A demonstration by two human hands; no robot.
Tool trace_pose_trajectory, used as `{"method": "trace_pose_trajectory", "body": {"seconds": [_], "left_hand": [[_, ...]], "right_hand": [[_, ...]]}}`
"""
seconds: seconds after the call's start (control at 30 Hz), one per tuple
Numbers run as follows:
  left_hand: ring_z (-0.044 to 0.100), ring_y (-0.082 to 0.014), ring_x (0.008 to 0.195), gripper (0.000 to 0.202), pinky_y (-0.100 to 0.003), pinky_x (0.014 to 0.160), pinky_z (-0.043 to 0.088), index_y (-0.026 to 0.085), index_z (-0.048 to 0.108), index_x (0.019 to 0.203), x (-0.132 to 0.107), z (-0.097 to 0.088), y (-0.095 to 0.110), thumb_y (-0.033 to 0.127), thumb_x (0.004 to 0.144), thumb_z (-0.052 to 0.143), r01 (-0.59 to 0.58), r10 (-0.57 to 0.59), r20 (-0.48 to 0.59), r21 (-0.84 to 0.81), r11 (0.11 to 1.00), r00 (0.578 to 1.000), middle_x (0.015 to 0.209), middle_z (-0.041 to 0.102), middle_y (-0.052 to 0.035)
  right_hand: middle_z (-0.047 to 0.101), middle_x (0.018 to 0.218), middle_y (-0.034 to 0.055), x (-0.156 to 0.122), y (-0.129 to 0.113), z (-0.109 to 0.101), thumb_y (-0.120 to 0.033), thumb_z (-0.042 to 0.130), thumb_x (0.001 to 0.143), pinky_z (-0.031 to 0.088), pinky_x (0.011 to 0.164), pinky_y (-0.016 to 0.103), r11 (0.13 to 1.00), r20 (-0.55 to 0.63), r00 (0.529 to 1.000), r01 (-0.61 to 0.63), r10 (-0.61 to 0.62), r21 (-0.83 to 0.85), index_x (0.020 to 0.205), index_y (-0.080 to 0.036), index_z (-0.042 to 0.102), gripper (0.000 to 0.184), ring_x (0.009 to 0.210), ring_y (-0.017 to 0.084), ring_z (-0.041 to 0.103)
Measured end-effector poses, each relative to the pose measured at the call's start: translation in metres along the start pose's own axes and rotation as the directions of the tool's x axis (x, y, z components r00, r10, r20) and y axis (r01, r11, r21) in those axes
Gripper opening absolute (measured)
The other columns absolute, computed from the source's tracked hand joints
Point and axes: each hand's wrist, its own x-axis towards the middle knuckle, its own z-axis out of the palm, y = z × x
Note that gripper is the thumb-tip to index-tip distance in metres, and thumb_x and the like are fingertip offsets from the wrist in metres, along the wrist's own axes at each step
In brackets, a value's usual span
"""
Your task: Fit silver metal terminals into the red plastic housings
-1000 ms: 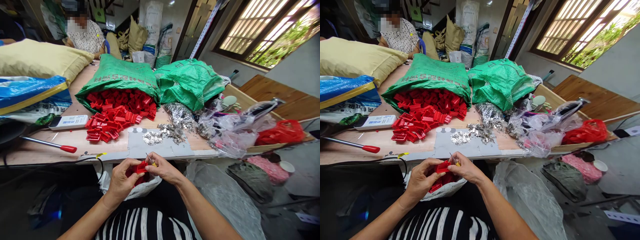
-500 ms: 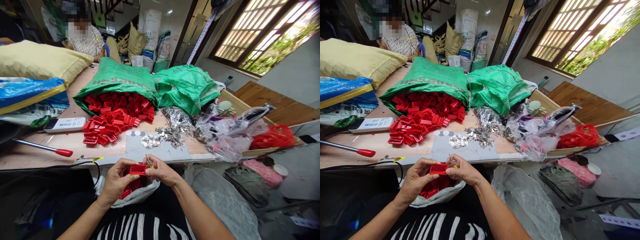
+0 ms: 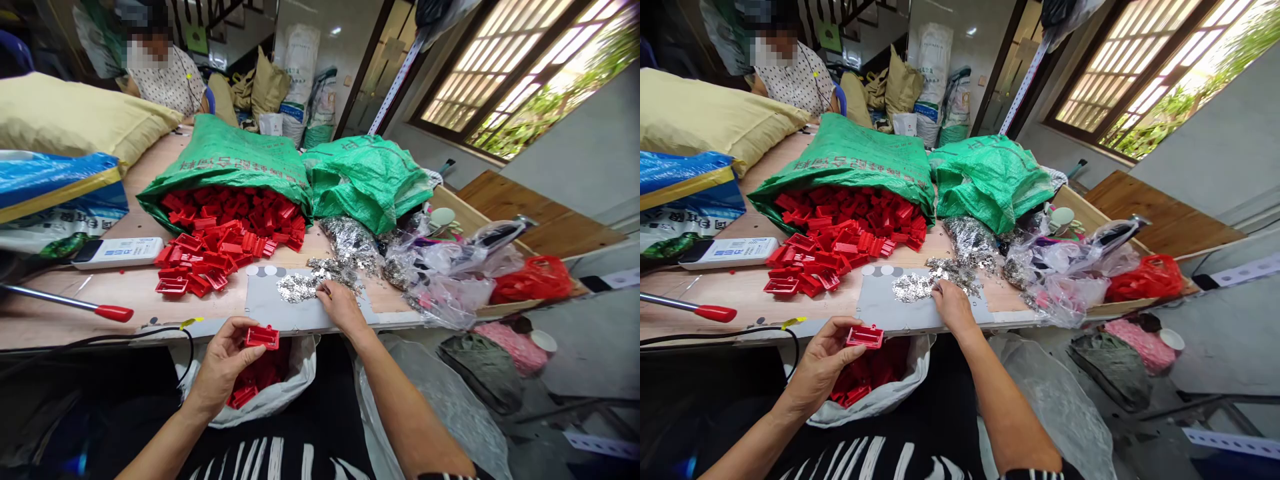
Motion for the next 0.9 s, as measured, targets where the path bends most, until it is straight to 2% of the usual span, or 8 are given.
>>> {"method": "trace_pose_trajectory", "body": {"seconds": [0.17, 0.43, 0.67, 0.9], "left_hand": [[0.065, -0.0138, 0.086, 0.039, -0.028, 0.083, 0.052, 0.021, 0.054, 0.103, 0.0, 0.005, 0.004, 0.019, 0.071, 0.075, 0.039, -0.041, -0.024, -0.06, 0.997, 0.999, 0.093, 0.069, -0.0009], [0.066, -0.0149, 0.083, 0.043, -0.029, 0.08, 0.053, 0.019, 0.055, 0.104, -0.001, 0.012, 0.012, 0.02, 0.067, 0.077, 0.078, -0.086, -0.065, -0.117, 0.99, 0.994, 0.09, 0.07, -0.0019], [0.064, -0.0146, 0.089, 0.043, -0.026, 0.083, 0.051, 0.02, 0.056, 0.107, -0.001, 0.011, 0.011, 0.021, 0.069, 0.075, 0.069, -0.074, -0.059, -0.089, 0.994, 0.996, 0.097, 0.068, -0.0024], [0.064, -0.0165, 0.09, 0.044, -0.029, 0.083, 0.05, 0.019, 0.057, 0.109, -0.002, 0.01, 0.01, 0.022, 0.068, 0.076, 0.061, -0.067, -0.082, -0.08, 0.995, 0.994, 0.098, 0.067, -0.0037]], "right_hand": [[0.061, 0.075, 0.0012, 0.0, -0.003, 0.004, -0.019, 0.057, 0.08, 0.033, 0.066, 0.024, 0.999, 0.009, 1.0, 0.025, -0.025, -0.021, 0.076, -0.02, 0.058, 0.005, 0.073, 0.015, 0.053], [0.063, 0.08, 0.0013, 0.0, 0.003, 0.002, -0.019, 0.051, 0.084, 0.035, 0.066, 0.023, 1.0, 0.008, 1.0, 0.001, -0.001, -0.018, 0.079, -0.02, 0.057, 0.008, 0.075, 0.015, 0.056], [0.061, 0.082, 0.0026, 0.002, -0.004, 0.007, -0.02, 0.057, 0.082, 0.034, 0.068, 0.025, 0.998, 0.007, 1.0, 0.021, -0.021, -0.057, 0.079, -0.02, 0.059, 0.003, 0.077, 0.016, 0.054], [0.06, 0.076, 0.0014, 0.002, -0.001, 0.003, -0.018, 0.053, 0.083, 0.034, 0.066, 0.024, 0.998, 0.026, 0.999, 0.048, -0.047, -0.038, 0.074, -0.019, 0.057, 0.009, 0.073, 0.015, 0.053]]}}
